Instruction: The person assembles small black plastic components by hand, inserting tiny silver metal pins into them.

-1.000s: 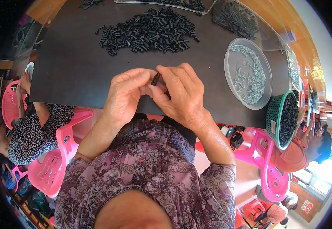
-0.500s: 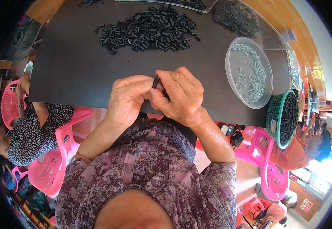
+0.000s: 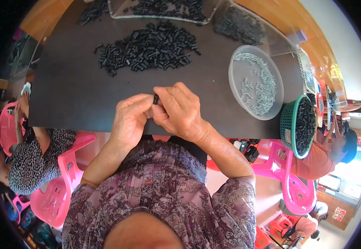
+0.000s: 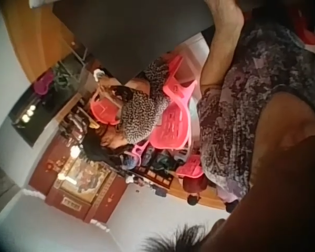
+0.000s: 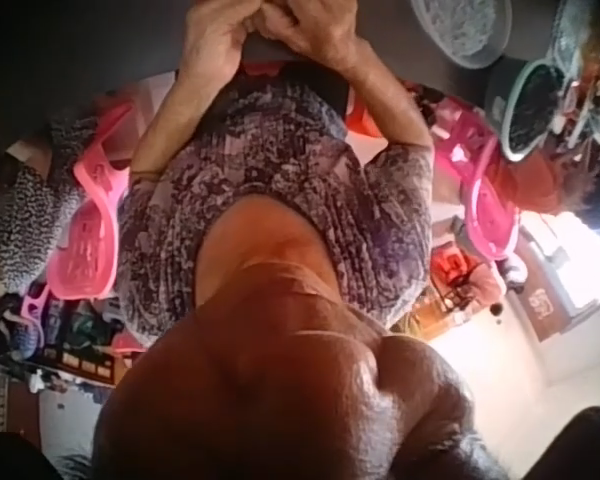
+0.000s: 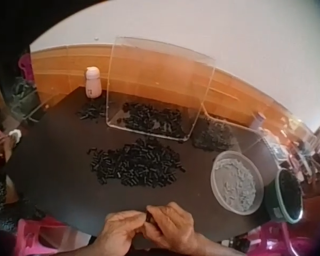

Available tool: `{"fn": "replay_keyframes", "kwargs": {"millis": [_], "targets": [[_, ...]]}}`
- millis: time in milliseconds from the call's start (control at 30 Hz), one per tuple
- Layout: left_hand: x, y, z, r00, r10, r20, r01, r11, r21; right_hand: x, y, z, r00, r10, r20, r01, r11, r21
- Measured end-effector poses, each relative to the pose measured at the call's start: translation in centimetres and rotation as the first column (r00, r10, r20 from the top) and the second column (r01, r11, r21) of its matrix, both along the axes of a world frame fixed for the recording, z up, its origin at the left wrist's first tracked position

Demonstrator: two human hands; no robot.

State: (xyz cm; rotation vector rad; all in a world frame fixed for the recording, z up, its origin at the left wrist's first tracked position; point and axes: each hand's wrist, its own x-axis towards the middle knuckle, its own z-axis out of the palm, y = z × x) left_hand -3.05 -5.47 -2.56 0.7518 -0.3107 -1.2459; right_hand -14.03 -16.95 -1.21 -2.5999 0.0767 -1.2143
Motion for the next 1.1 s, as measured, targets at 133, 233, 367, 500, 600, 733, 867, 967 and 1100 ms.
{"fn": "replay_keyframes", "kwargs": {"millis": [133,233,367,500,600,733,867,967,1100], "targets": [[0.1,-0.5,0.1,0.994,-0.013,0.113,0.011,1.0,0.021,-0.1,-3.1,3.0,0.995,-0.083,-0.063,0.074,0.988,-0.134],[0.8,-0.4,0.4,0.958,-0.027,0.286,0.011,0.998,0.057,-0.2,-8.1,6.6,0.939,-0.342,0.039,0.344,0.929,-0.138],[1.9,-2.2,1.0,0.829,0.02,0.559,-0.07,0.995,0.068,-0.4,-17.9,10.1,0.798,-0.597,0.084,0.603,0.786,-0.14],[3.9,-7.1,2.0,0.123,0.248,0.961,-0.119,0.965,-0.234,-0.2,-27.9,9.9,0.595,-0.801,-0.066,0.749,0.583,-0.314],[4.4,-11.2,1.5,-0.219,0.329,0.918,-0.064,0.935,-0.35,0.9,-29.1,8.4,0.504,-0.846,-0.175,0.754,0.53,-0.387],[3.5,-16.2,-0.2,-0.482,0.379,0.79,0.107,0.92,-0.376,0.6,-27.8,7.8,0.586,-0.81,-0.024,0.726,0.538,-0.428],[2.3,-18.7,-0.6,-0.67,0.387,0.633,0.281,0.922,-0.266,0.1,-21.8,8.9,0.77,-0.628,0.115,0.63,0.718,-0.295],[1.9,-19.8,-0.8,-0.75,0.386,0.538,0.308,0.922,-0.234,-2.7,-18.0,9.0,0.774,-0.621,-0.124,0.606,0.783,-0.139],[1.4,-20.5,-0.9,-0.798,0.354,0.487,0.338,0.933,-0.125,-6.6,-16.0,7.3,0.793,-0.572,-0.208,0.573,0.817,-0.066]]}}
